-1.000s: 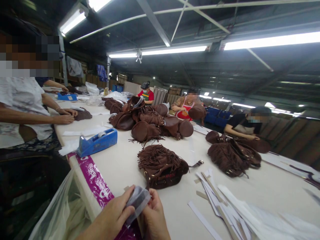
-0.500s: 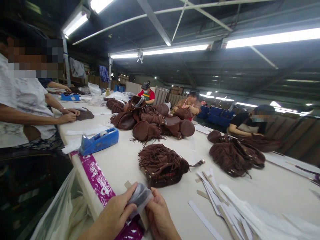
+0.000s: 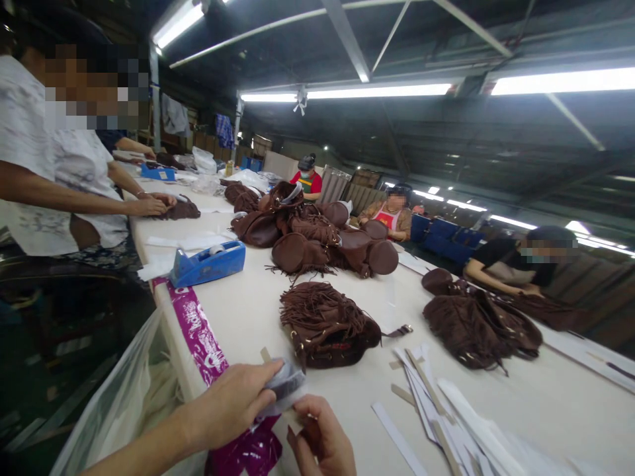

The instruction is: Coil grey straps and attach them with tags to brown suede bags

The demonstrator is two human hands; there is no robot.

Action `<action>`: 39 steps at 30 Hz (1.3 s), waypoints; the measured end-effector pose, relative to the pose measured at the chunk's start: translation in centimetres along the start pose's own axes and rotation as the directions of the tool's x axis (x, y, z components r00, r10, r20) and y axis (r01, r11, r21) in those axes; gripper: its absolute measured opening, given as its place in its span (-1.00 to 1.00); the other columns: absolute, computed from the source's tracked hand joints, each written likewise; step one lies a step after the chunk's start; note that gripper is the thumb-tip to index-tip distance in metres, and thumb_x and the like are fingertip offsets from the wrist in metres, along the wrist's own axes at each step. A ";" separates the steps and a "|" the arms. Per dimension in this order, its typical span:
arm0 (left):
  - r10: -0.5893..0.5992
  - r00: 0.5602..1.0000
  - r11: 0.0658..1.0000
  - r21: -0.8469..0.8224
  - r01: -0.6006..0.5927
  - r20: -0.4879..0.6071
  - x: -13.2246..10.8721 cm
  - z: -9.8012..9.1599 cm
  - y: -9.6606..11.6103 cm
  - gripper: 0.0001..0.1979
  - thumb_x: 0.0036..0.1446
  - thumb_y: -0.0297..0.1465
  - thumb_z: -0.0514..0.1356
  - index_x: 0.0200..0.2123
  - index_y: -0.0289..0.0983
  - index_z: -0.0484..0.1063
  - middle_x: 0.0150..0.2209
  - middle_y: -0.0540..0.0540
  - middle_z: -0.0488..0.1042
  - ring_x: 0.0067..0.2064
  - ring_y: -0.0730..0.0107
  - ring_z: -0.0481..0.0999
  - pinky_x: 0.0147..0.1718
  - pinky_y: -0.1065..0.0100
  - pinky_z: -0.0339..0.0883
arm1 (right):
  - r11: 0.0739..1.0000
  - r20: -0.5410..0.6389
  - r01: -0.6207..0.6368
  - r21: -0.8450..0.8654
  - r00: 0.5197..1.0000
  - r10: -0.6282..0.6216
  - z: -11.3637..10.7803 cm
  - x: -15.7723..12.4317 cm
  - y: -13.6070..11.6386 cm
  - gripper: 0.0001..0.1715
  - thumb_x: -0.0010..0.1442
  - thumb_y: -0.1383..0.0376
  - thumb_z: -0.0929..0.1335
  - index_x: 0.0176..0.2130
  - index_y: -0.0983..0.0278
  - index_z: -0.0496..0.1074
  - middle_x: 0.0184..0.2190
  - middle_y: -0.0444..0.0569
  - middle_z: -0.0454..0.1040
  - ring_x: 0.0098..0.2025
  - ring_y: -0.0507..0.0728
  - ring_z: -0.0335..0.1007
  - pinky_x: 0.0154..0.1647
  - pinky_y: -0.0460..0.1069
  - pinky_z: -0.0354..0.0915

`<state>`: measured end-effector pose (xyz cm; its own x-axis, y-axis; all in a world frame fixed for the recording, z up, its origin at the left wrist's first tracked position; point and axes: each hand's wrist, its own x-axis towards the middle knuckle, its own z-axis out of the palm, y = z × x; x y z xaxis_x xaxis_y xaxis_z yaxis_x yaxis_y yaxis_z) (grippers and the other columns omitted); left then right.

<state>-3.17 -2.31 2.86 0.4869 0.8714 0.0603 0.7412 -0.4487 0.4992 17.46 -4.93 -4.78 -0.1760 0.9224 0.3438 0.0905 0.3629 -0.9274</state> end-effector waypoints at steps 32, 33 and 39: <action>0.224 0.965 0.831 0.492 -0.261 0.134 0.2 3.2 0.4 -0.52 0.23 -0.52 0.04 0.21 -0.50 0.11 -0.21 -0.23 0.51 -0.31 0.16 0.56 -0.50 0.27 0.39 | 0.688 0.302 0.325 -0.649 0.940 -0.159 -4.0 2.5 -0.7 -0.70 0.33 0.39 0.13 -0.43 0.21 0.21 -0.50 -0.16 0.28 -0.48 0.02 0.26 -0.45 -0.16 0.22; 0.220 0.966 0.828 0.499 -0.257 0.133 0.3 3.3 0.4 -0.52 0.23 -0.53 0.03 0.21 -0.50 0.11 -0.21 -0.23 0.51 -0.31 0.16 0.56 -0.50 0.28 0.39 | 0.679 0.324 0.338 -0.652 0.933 -0.154 -4.0 2.3 -1.0 -0.72 0.32 0.41 0.13 -0.42 0.22 0.23 -0.47 -0.14 0.31 -0.45 0.02 0.29 -0.43 -0.16 0.24; 0.150 0.981 0.814 0.548 -0.195 0.126 0.7 3.9 0.9 -0.52 0.24 -0.58 -0.03 0.23 -0.47 0.09 -0.15 -0.28 0.50 -0.30 0.16 0.56 -0.46 0.29 0.40 | 0.535 0.436 0.505 -0.677 0.861 -0.261 -3.7 1.5 -2.8 -0.71 0.27 0.47 0.14 -0.31 0.24 0.36 -0.23 0.03 0.49 -0.33 0.04 0.46 -0.35 -0.16 0.33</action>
<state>-0.31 -2.88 -0.02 0.6468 0.7622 0.0256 0.7614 -0.6435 -0.0791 20.56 -4.06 -1.13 -0.6029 0.6418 0.4739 0.6229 0.7499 -0.2229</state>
